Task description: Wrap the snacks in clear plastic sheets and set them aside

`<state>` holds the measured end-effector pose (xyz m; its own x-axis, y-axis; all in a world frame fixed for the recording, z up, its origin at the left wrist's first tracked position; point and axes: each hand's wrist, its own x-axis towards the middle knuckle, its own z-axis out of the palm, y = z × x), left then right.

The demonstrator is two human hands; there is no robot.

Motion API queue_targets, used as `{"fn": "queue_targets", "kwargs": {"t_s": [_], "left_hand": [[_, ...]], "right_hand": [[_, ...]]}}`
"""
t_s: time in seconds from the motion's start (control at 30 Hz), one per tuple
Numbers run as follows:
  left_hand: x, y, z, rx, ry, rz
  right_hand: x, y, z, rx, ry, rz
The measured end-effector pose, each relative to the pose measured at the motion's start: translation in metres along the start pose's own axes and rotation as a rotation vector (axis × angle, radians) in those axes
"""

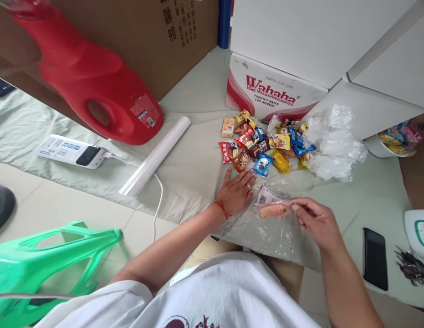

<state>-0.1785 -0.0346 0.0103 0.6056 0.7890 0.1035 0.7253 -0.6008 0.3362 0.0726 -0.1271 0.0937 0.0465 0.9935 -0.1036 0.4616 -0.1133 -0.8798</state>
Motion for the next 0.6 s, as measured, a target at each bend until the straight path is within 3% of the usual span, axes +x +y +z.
{"fn": "queue_targets", "kwargs": {"t_s": [0.1, 0.2, 0.3, 0.4, 0.47, 0.6], "left_hand": [[0.000, 0.001, -0.001, 0.006, -0.004, 0.002], [0.000, 0.001, -0.001, 0.017, -0.006, 0.001], [0.001, 0.001, -0.001, 0.022, -0.015, 0.004], [0.001, 0.001, 0.000, 0.023, -0.020, -0.003], [0.001, 0.001, 0.000, 0.022, -0.027, -0.010], [0.001, 0.002, 0.000, 0.025, -0.035, -0.010]], "right_hand": [[-0.029, 0.006, 0.021, -0.219, 0.030, -0.338], [-0.036, 0.017, 0.026, -0.407, -0.101, -0.529], [-0.033, 0.024, 0.012, -0.485, -0.170, -0.472], [-0.017, 0.024, 0.001, -0.533, -0.048, -0.419], [-0.002, 0.022, 0.007, -0.599, -0.041, -0.398], [0.030, 0.024, 0.032, -0.697, -0.181, -0.332]]}}
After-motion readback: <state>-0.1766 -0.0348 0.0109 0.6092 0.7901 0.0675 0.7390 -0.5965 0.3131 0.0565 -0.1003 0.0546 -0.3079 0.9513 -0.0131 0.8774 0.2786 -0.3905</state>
